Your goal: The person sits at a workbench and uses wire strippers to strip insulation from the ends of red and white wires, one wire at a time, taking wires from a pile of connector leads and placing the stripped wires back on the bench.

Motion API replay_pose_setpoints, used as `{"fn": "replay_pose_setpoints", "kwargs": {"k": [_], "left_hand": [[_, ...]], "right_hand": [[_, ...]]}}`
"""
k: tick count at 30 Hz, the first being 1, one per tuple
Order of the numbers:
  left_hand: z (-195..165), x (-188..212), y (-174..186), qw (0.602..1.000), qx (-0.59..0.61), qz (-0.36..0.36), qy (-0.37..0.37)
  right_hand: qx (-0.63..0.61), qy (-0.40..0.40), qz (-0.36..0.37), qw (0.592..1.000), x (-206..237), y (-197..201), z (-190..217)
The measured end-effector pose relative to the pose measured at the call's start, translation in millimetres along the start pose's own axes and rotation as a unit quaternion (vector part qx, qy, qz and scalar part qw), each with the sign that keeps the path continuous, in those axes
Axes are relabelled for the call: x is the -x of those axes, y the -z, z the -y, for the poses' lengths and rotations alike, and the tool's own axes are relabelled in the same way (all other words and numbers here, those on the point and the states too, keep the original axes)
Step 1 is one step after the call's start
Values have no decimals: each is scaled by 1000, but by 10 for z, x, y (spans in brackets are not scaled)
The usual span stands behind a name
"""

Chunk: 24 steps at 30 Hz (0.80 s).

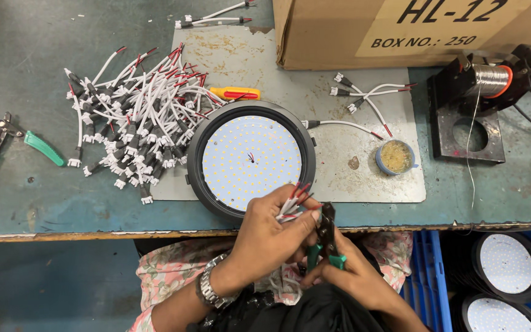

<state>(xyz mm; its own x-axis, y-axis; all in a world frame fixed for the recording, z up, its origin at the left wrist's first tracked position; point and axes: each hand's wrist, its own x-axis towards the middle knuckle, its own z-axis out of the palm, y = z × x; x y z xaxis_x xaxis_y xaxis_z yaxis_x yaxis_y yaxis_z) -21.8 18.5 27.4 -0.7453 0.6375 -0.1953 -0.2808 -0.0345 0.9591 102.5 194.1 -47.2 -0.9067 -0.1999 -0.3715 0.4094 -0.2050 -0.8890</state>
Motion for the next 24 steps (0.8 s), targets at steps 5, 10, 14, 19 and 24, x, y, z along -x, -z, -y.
{"fn": "replay_pose_setpoints", "kwargs": {"k": [5,10,14,19,24], "left_hand": [[-51,62,4,989,-137,-18,-59],[-76,43,-21,979,-166,-48,-112],[-72,41,-36,973,-175,-55,-143],[-63,49,-27,975,-169,-52,-134],[-61,45,-15,965,-200,-61,-157]], "right_hand": [[41,-14,-11,999,-4,-9,-20],[22,-56,-45,997,2,-1,-99],[24,-41,-30,998,25,25,-130],[25,-14,-12,1000,24,-1,-33],[136,13,-50,989,-14,-94,167]]}}
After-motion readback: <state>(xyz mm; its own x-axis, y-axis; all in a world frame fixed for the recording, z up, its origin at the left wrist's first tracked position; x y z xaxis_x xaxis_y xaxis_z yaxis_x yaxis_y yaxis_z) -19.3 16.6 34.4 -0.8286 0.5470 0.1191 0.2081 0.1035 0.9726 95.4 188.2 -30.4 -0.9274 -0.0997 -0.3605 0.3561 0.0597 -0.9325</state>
